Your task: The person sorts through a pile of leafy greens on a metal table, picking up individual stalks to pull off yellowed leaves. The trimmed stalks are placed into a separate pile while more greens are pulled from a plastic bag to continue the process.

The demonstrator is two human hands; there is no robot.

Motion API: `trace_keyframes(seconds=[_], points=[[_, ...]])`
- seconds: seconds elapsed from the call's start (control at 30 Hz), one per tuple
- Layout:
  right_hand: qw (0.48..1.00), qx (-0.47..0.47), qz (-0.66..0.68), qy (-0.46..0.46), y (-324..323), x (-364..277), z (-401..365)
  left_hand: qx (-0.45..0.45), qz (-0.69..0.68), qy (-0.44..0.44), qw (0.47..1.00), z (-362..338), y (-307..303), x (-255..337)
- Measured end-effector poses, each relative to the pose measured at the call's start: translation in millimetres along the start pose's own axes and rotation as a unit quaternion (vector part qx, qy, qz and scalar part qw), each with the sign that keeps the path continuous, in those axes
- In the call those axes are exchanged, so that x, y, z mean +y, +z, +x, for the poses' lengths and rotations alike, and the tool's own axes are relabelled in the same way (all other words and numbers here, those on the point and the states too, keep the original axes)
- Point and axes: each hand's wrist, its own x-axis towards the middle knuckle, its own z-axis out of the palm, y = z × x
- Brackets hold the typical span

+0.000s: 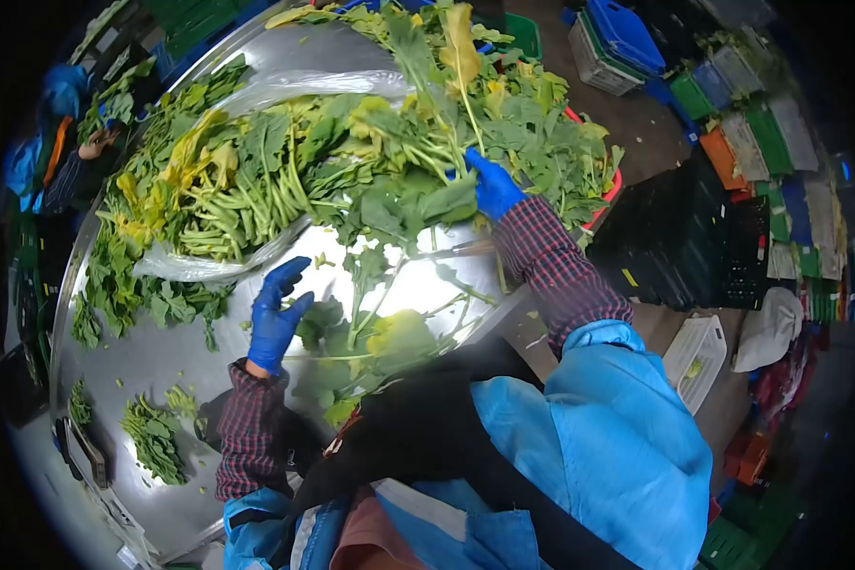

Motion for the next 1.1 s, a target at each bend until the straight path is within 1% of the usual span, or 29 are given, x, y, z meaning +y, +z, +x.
trace_keyframes(seconds=[0.03, 0.07, 0.1, 0.13, 0.17, 0.2, 0.23, 0.27, 0.3, 0.33, 0.37, 0.43, 0.47, 0.5, 0.57, 0.6, 0.63, 0.67, 0.7, 0.73, 0.77, 0.83, 0.87, 0.9, 0.97, 1.0, 1.03, 1.07, 1.1], points=[[0.999, 0.002, -0.036, 0.014, -11, 1, -1, -0.023, 0.022, -0.002, 0.999, 4, 11, 4], [0.998, 0.021, -0.045, 0.027, -22, 1, -2, -0.030, 0.018, 0.001, 0.999, 8, 21, 4], [0.998, 0.020, -0.042, 0.033, -34, -1, 4, -0.035, 0.014, 0.002, 0.999, 14, 30, 1], [0.994, 0.067, -0.083, 0.007, -49, -3, 6, -0.038, -0.003, -0.022, 0.999, 16, 38, 3], [0.986, 0.112, -0.124, -0.020, -61, -4, 12, -0.039, 0.000, -0.026, 0.999, 19, 42, 2], [0.953, 0.206, -0.199, -0.099, -57, -3, 14, -0.040, 0.009, -0.025, 0.999, 21, 45, -1], [0.954, 0.206, -0.196, -0.096, -54, -4, 14, -0.041, 0.018, -0.023, 0.999, 23, 47, -2], [0.919, 0.211, -0.265, -0.204, -52, -7, 12, -0.030, 0.006, -0.047, 0.998, 24, 48, -1], [0.866, 0.212, -0.330, -0.309, -45, -13, 7, -0.032, 0.006, -0.048, 0.998, 24, 48, -4], [0.863, 0.186, -0.321, -0.344, -31, -15, 6, -0.031, -0.020, -0.045, 0.998, 25, 48, -11], [0.863, 0.185, -0.323, -0.341, -16, -14, 4, -0.030, -0.045, -0.043, 0.998, 24, 46, -16], [0.876, 0.025, -0.329, -0.352, 24, -6, 1, -0.033, -0.065, -0.056, 0.996, 21, 47, -15], [0.892, -0.007, -0.327, -0.311, 48, 3, -1, -0.034, -0.082, -0.066, 0.994, 19, 44, -15], [0.896, -0.023, -0.322, -0.304, 70, 15, 2, -0.041, -0.072, -0.091, 0.992, 16, 41, -15], [0.907, -0.139, -0.365, -0.154, 109, 40, 12, -0.005, -0.032, -0.101, 0.994, 14, 35, -24], [0.897, -0.154, -0.383, -0.158, 121, 61, 29, 0.025, -0.040, -0.101, 0.994, 15, 29, -17], [0.886, -0.166, -0.402, -0.162, 130, 86, 49, 0.034, -0.038, -0.103, 0.993, 15, 22, -25], [0.875, -0.132, -0.432, -0.175, 143, 105, 62, 0.108, -0.087, -0.114, 0.984, 15, 17, -35], [0.873, -0.139, -0.435, -0.173, 155, 119, 75, 0.182, -0.137, -0.123, 0.966, 16, 13, -42], [0.878, -0.100, -0.444, -0.151, 168, 131, 87, 0.220, -0.137, -0.110, 0.959, 20, 5, -40], [0.880, -0.060, -0.452, -0.130, 180, 142, 97, 0.229, -0.139, -0.111, 0.957, 27, 0, -43], [0.907, -0.114, -0.389, -0.112, 204, 157, 105, 0.286, -0.093, -0.048, 0.952, 44, -9, -45], [0.899, -0.102, -0.415, -0.091, 211, 158, 110, 0.272, -0.074, -0.092, 0.955, 52, -9, -43], [0.897, -0.106, -0.421, -0.089, 215, 162, 115, 0.263, -0.026, -0.084, 0.961, 60, -5, -49], [0.904, -0.140, -0.397, -0.077, 215, 170, 121, 0.196, -0.114, -0.119, 0.967, 80, 11, -61], [0.894, -0.128, -0.416, -0.108, 220, 165, 111, 0.173, -0.015, -0.116, 0.978, 87, 21, -66], [0.868, -0.125, -0.454, -0.157, 218, 166, 113, 0.148, 0.086, -0.112, 0.979, 92, 33, -74], [0.856, -0.115, -0.477, -0.162, 215, 162, 116, 0.211, 0.115, -0.053, 0.969, 97, 52, -89], [0.845, -0.104, -0.498, -0.167, 211, 154, 115, 0.210, 0.115, -0.054, 0.970, 98, 58, -81]])
